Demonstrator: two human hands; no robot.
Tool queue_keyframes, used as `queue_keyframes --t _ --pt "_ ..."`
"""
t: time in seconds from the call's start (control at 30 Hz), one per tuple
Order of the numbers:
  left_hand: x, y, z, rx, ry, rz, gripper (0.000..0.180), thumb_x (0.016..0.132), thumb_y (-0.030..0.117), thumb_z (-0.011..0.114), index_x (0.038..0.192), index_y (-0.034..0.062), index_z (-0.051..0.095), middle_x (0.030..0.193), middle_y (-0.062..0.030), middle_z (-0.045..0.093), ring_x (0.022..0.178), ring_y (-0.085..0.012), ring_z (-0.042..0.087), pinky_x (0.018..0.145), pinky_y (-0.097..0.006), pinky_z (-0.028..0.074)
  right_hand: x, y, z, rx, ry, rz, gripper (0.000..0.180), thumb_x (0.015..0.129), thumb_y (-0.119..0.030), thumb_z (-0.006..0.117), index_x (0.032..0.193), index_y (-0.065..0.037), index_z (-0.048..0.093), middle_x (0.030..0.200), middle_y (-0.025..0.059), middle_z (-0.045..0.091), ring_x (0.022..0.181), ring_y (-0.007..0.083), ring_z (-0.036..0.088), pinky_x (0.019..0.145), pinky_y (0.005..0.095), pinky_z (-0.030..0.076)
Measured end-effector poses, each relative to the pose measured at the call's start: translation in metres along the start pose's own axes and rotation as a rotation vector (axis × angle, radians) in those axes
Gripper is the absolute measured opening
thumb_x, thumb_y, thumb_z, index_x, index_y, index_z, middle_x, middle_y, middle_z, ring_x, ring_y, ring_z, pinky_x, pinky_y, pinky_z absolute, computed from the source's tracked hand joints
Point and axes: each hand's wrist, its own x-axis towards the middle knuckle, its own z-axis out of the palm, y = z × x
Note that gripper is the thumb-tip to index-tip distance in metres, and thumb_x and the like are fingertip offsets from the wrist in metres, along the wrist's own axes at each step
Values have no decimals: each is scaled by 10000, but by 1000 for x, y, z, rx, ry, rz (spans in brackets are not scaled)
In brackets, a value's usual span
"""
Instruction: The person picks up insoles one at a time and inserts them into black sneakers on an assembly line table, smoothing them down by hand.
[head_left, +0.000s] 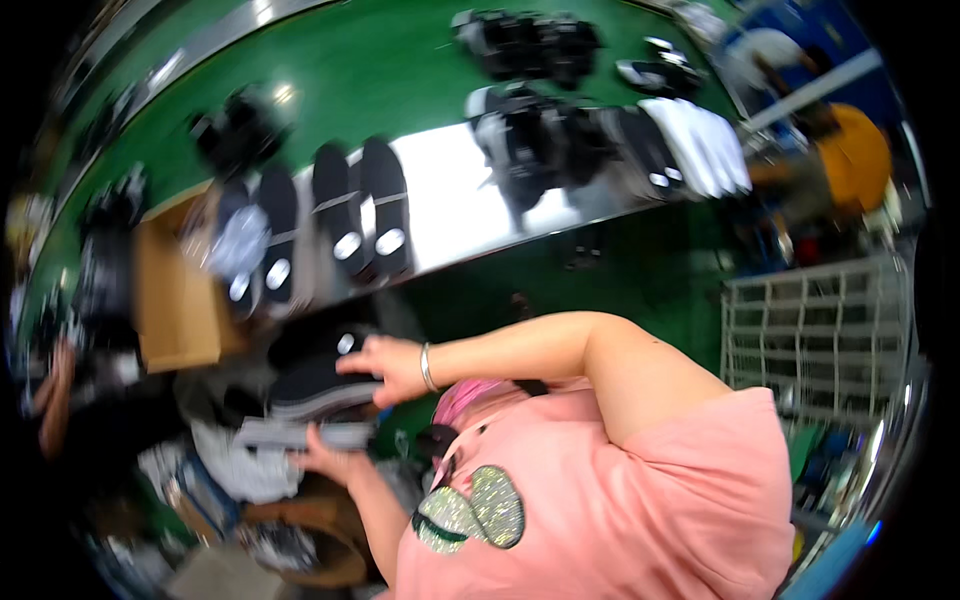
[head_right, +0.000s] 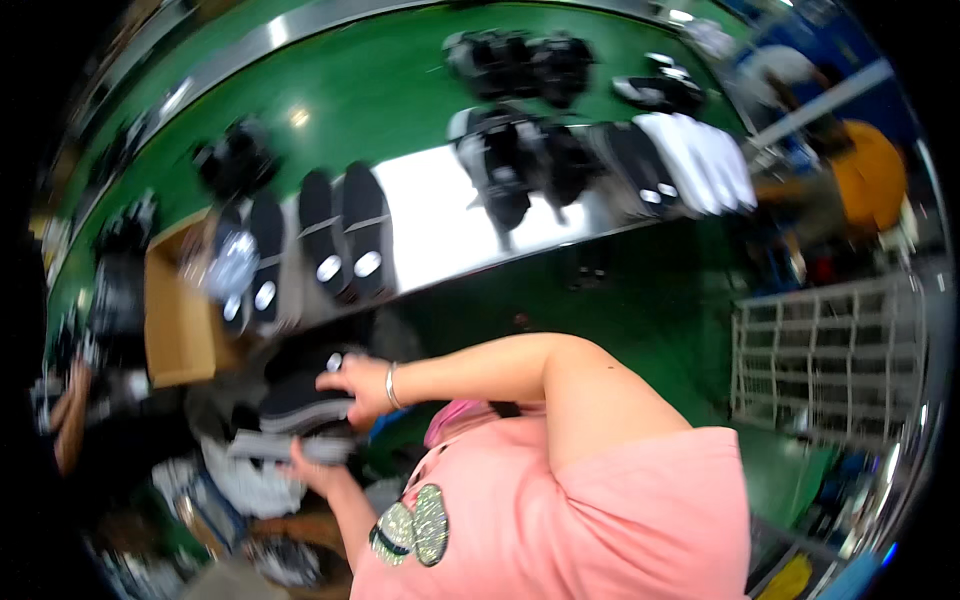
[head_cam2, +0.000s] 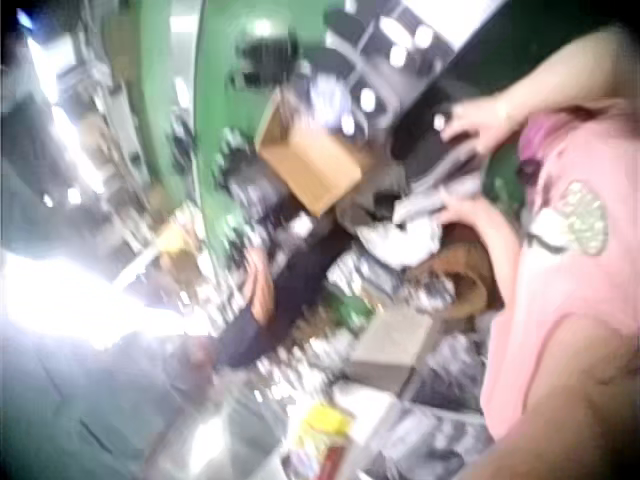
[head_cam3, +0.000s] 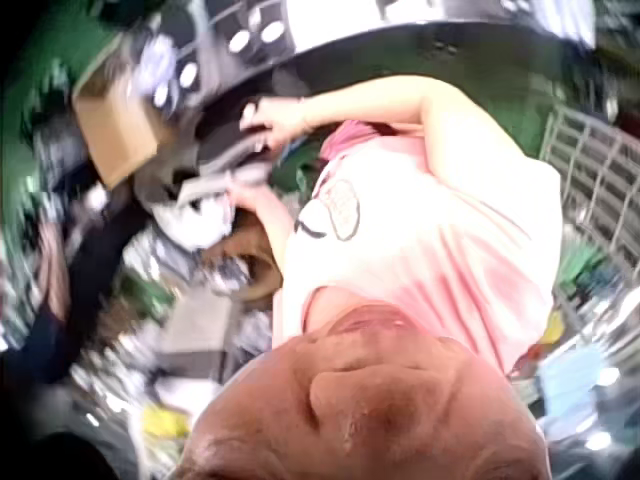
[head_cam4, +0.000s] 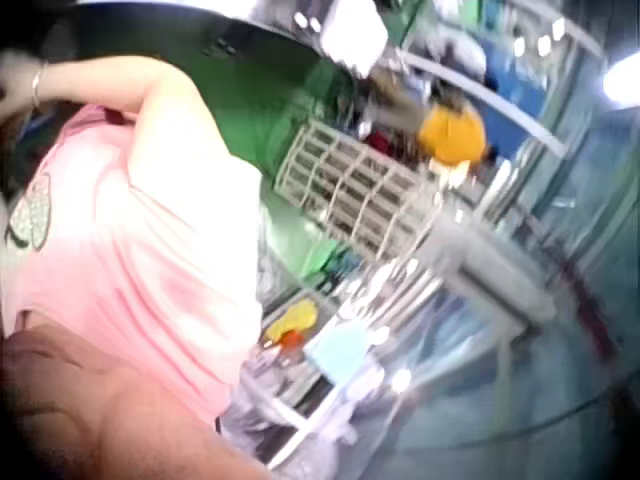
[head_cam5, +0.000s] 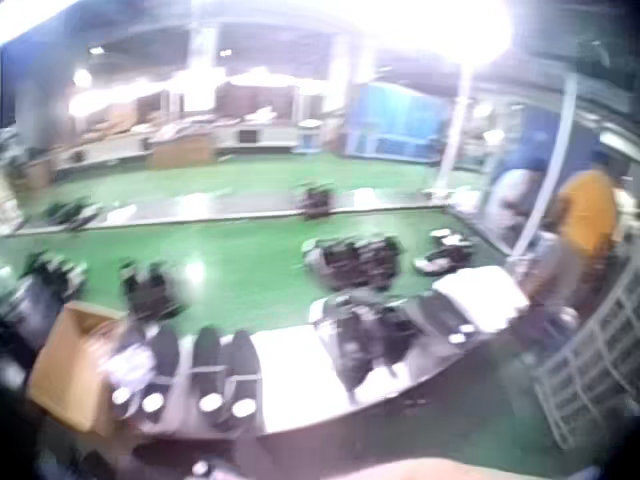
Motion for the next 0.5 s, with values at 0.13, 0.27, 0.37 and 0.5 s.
queue_keyframes --t 0.13,0.27,0.37,0.5 --pt "-46 18 29 45 -508 252 653 811 331 437 1337 56 164 1231 -174 353 992 -283 455 841 -393 407 -103 -7 -93 546 -170 229 653 663 -130 628 1275 -135 401 1234 148 444 1121 222 426 945 317 328" --pt "-96 40 115 152 -1020 167 609 841 287 400 1339 8 188 1243 -128 357 1054 -232 417 894 -318 339 -210 3 -167 946 221 289 655 660 -74 648 1261 -33 391 1192 91 472 998 156 502 864 292 414" --pt "-153 42 199 220 -1282 173 623 801 132 485 1340 28 191 1270 -143 337 1132 -231 392 944 -325 313 -271 6 -217 873 761 347 650 664 -65 630 1263 -37 380 976 95 574 804 133 549 643 236 443" --pt "-242 8 312 391 -1607 -209 633 762 42 574 1311 15 259 1206 -177 411 1087 -232 441 933 -314 326 -341 64 -272 506 1403 468 629 680 -127 632 1251 -26 387 932 72 537 795 123 511 653 237 449"
